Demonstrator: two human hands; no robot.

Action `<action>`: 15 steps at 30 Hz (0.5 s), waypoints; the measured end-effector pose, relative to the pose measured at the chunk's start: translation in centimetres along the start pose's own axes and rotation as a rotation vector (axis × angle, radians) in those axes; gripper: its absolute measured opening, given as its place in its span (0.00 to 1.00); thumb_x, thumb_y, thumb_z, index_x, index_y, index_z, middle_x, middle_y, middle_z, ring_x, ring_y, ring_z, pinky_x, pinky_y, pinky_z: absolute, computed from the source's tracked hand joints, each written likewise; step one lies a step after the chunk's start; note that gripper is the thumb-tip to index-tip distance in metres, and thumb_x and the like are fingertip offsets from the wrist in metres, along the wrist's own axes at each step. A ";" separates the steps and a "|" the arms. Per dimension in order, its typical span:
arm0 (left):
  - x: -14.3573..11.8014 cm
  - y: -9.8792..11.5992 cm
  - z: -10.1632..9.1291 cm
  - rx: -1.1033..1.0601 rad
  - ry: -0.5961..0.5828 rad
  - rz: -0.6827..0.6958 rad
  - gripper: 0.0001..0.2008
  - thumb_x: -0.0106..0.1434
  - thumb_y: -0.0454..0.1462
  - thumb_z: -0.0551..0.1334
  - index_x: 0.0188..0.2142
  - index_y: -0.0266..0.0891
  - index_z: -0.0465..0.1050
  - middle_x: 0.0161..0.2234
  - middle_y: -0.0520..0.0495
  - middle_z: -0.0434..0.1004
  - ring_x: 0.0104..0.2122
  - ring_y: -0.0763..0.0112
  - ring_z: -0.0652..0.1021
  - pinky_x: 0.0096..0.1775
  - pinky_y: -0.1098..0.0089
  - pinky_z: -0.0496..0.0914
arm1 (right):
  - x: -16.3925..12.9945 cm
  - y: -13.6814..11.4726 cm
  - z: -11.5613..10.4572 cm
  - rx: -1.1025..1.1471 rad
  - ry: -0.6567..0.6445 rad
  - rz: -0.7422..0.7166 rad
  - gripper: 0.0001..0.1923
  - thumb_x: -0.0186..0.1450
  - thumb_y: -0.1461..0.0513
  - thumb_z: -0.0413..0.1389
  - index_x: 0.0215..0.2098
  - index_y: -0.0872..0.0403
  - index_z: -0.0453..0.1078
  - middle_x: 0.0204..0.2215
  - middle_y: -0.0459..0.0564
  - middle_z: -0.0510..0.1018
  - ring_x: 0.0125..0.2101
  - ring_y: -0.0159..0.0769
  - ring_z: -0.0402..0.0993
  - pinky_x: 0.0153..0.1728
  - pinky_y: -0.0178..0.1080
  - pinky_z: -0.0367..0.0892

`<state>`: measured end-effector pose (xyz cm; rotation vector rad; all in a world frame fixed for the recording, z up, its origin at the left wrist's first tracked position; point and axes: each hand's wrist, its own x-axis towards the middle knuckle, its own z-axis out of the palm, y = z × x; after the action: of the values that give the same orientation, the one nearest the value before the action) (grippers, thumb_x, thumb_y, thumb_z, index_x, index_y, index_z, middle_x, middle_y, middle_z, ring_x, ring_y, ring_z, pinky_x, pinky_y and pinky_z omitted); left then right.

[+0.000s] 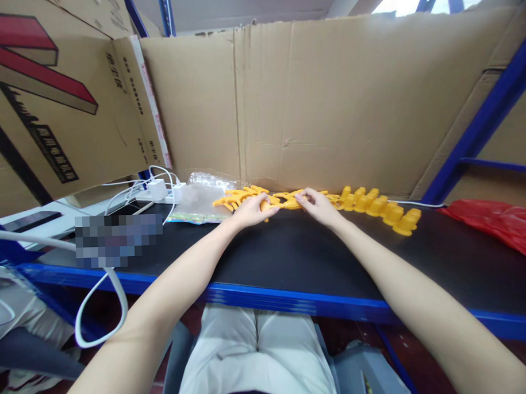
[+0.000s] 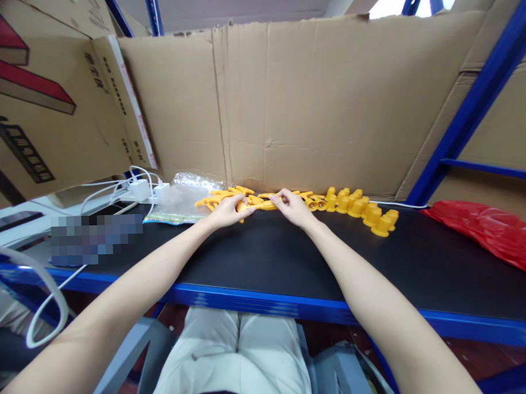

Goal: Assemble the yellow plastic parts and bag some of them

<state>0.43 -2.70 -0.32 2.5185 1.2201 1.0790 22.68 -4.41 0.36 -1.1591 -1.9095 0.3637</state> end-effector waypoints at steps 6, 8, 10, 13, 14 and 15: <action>-0.2 0.5 0.0 -0.037 -0.015 0.036 0.16 0.57 0.51 0.57 0.33 0.39 0.67 0.23 0.52 0.69 0.24 0.72 0.70 0.30 0.70 0.63 | -0.1 0.4 1.1 -0.299 0.182 -0.093 0.21 0.66 0.50 0.38 0.22 0.52 0.56 0.19 0.46 0.65 0.23 0.33 0.62 0.28 0.35 0.55; -0.3 0.6 0.0 -0.017 -0.028 0.052 0.17 0.58 0.51 0.56 0.33 0.40 0.67 0.23 0.52 0.69 0.24 0.72 0.70 0.30 0.70 0.63 | -0.2 0.4 1.2 -0.331 0.206 -0.079 0.20 0.66 0.52 0.37 0.20 0.52 0.55 0.18 0.48 0.66 0.23 0.35 0.63 0.29 0.36 0.55; -0.4 0.6 -0.1 0.007 -0.021 0.067 0.17 0.57 0.51 0.57 0.33 0.40 0.66 0.25 0.52 0.70 0.26 0.71 0.71 0.31 0.70 0.63 | -0.1 0.3 1.2 -0.341 0.208 -0.048 0.20 0.65 0.53 0.37 0.19 0.52 0.55 0.18 0.49 0.67 0.23 0.36 0.63 0.29 0.36 0.55; -0.4 0.6 -0.3 0.055 -0.014 0.081 0.17 0.57 0.51 0.58 0.34 0.40 0.66 0.27 0.51 0.71 0.28 0.68 0.72 0.32 0.70 0.62 | 0.0 -0.1 1.2 -0.329 0.174 0.022 0.19 0.63 0.55 0.38 0.16 0.52 0.52 0.16 0.49 0.65 0.21 0.35 0.61 0.25 0.36 0.53; -0.4 0.6 -0.3 0.070 -0.017 0.081 0.17 0.57 0.51 0.58 0.34 0.40 0.66 0.27 0.50 0.71 0.29 0.68 0.72 0.32 0.70 0.62 | 0.1 -0.2 1.2 -0.323 0.159 0.043 0.19 0.63 0.56 0.38 0.16 0.52 0.51 0.16 0.49 0.65 0.21 0.35 0.61 0.25 0.36 0.52; -0.4 0.6 -0.4 0.082 -0.021 0.080 0.17 0.57 0.52 0.58 0.34 0.40 0.66 0.27 0.50 0.71 0.29 0.68 0.72 0.31 0.70 0.62 | 0.1 -0.4 1.2 -0.320 0.146 0.063 0.19 0.62 0.56 0.39 0.15 0.52 0.51 0.15 0.49 0.65 0.20 0.34 0.60 0.24 0.36 0.51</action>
<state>0.42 -3.51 -0.02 2.6539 1.1905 1.0371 21.52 -4.27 -0.05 -1.4155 -1.8486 0.0036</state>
